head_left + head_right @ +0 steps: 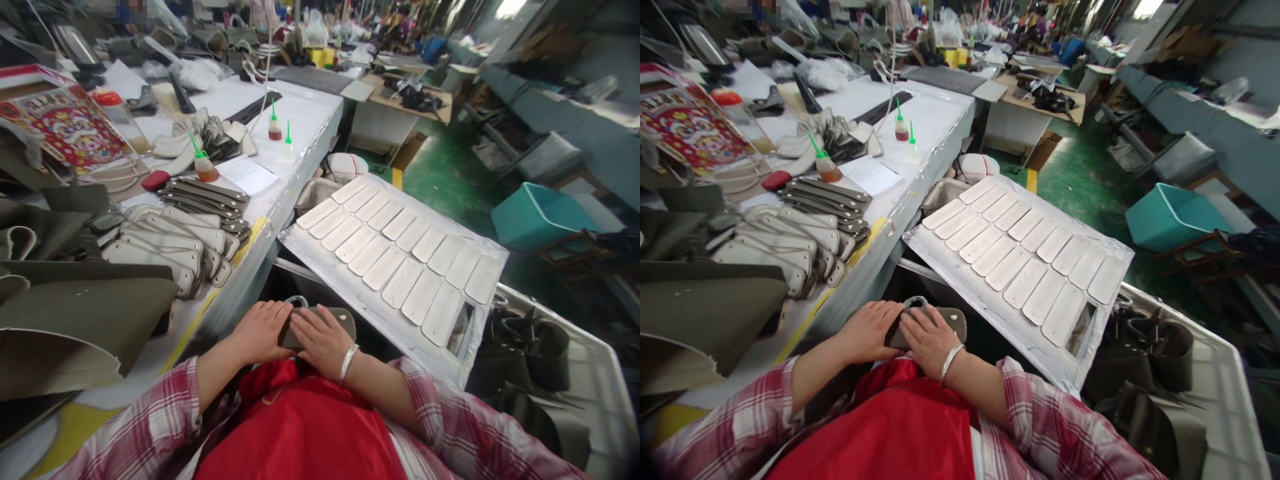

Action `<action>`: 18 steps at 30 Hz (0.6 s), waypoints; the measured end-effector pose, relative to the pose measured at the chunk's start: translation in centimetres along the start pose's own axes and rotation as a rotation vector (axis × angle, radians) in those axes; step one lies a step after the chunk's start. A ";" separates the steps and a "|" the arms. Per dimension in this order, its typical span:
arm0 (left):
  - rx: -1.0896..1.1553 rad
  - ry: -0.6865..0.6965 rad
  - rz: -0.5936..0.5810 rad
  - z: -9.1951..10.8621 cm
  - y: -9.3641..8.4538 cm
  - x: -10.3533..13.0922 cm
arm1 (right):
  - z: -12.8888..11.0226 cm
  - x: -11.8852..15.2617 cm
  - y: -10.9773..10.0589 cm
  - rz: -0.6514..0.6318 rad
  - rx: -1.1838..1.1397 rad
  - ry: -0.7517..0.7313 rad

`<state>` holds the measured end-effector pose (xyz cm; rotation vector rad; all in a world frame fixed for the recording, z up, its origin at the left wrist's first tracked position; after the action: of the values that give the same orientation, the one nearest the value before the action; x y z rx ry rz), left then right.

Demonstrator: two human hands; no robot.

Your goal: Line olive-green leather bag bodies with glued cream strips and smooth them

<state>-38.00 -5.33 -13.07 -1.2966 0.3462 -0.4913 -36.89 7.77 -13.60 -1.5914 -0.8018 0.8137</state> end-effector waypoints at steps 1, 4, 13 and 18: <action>-0.007 0.027 0.024 0.1 0.0 0.2 | -0.5 0.0 0.1 0.017 0.003 -0.018; -0.042 0.112 0.111 0.3 -0.5 1.7 | -0.3 1.1 -0.1 0.059 -0.002 -0.002; -0.180 -0.041 0.228 -0.1 -1.7 6.3 | 1.7 5.8 -2.9 0.068 -0.009 0.187; -0.432 0.199 0.352 3.7 0.4 6.3 | -1.8 4.9 -1.1 0.163 0.029 0.118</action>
<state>-30.77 -5.55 -12.36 -1.5642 0.8669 -0.2510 -32.86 11.09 -12.69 -1.6777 -0.5788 0.8353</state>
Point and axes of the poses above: each hand's wrist, its own x-axis away from the middle knuckle, its own y-axis out of the palm, z = x × y, the point moved 5 cm from there along -x, towards the middle knuckle, and after that the axes turned 1 degree about -z, right-handed, at the moved point
